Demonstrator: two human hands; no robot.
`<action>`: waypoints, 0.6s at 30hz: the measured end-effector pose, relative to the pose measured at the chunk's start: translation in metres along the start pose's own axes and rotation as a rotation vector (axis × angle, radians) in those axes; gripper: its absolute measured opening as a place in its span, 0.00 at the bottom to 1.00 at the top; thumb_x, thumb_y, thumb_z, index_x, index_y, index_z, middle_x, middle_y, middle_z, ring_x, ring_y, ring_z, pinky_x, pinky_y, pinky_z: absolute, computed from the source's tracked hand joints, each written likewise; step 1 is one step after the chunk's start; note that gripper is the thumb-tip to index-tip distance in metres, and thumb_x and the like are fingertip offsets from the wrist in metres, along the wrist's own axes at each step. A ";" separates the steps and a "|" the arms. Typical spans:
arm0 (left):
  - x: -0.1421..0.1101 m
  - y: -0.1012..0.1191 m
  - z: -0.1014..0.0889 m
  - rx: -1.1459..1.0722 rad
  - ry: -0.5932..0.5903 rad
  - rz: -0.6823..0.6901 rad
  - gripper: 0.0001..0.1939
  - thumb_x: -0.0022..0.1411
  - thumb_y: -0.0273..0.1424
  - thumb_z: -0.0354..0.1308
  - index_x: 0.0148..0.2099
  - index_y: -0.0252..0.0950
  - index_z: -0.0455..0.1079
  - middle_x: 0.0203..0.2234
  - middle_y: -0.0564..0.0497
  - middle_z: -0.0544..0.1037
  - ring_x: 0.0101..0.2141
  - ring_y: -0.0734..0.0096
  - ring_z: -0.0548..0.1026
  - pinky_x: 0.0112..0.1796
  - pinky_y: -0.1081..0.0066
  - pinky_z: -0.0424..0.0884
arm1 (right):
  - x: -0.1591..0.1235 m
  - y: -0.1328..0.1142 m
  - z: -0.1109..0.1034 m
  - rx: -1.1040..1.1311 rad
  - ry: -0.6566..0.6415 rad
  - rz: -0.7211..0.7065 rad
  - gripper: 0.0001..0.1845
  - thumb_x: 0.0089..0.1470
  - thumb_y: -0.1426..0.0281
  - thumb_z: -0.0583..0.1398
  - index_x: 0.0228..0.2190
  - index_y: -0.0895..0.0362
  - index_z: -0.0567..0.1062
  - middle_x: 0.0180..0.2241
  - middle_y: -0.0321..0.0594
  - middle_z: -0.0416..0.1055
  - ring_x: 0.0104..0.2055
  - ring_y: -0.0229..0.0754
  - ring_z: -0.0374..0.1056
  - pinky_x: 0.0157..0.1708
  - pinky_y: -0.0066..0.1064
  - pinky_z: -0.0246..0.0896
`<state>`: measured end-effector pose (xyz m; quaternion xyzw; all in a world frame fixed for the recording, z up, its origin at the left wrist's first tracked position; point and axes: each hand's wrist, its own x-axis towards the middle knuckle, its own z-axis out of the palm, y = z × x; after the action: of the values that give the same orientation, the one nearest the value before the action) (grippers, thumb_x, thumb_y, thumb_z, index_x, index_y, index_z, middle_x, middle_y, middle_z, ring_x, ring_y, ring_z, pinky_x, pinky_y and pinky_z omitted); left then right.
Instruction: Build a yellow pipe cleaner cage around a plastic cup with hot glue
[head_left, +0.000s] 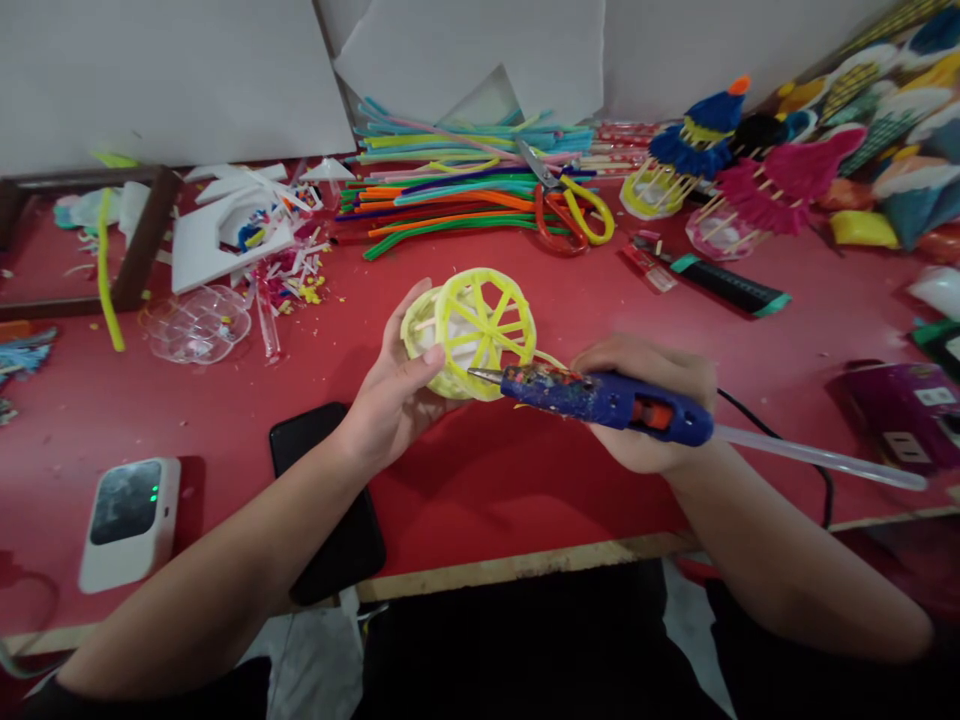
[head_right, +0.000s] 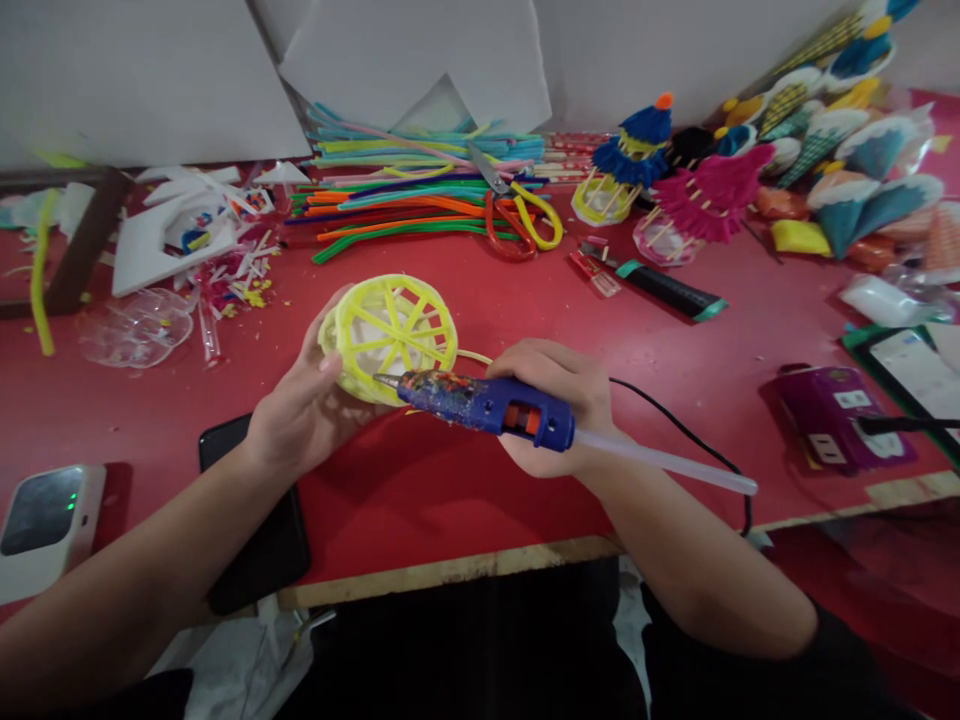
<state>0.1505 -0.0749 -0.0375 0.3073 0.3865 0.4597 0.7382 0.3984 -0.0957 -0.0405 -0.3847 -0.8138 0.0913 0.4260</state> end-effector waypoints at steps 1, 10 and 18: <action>0.000 0.000 0.000 -0.011 0.000 -0.007 0.42 0.58 0.35 0.72 0.71 0.55 0.60 0.67 0.50 0.68 0.62 0.38 0.72 0.52 0.46 0.82 | 0.000 0.000 0.000 -0.001 -0.005 0.002 0.12 0.48 0.74 0.61 0.36 0.49 0.71 0.29 0.36 0.76 0.29 0.43 0.74 0.28 0.35 0.73; -0.001 0.002 0.002 0.005 0.013 -0.026 0.43 0.59 0.36 0.70 0.73 0.53 0.58 0.69 0.48 0.67 0.63 0.35 0.71 0.49 0.46 0.84 | -0.004 -0.001 0.000 -0.007 0.034 -0.003 0.12 0.47 0.72 0.59 0.36 0.49 0.71 0.29 0.36 0.74 0.27 0.42 0.73 0.27 0.34 0.71; 0.000 0.003 0.003 -0.028 0.010 -0.033 0.41 0.60 0.34 0.69 0.72 0.53 0.59 0.69 0.49 0.67 0.64 0.36 0.71 0.54 0.42 0.80 | -0.002 -0.002 -0.001 0.013 0.044 0.005 0.11 0.44 0.72 0.58 0.33 0.49 0.71 0.26 0.35 0.73 0.25 0.42 0.70 0.24 0.35 0.69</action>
<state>0.1516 -0.0743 -0.0340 0.2882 0.3889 0.4542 0.7479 0.3987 -0.0991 -0.0402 -0.3858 -0.8027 0.0891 0.4460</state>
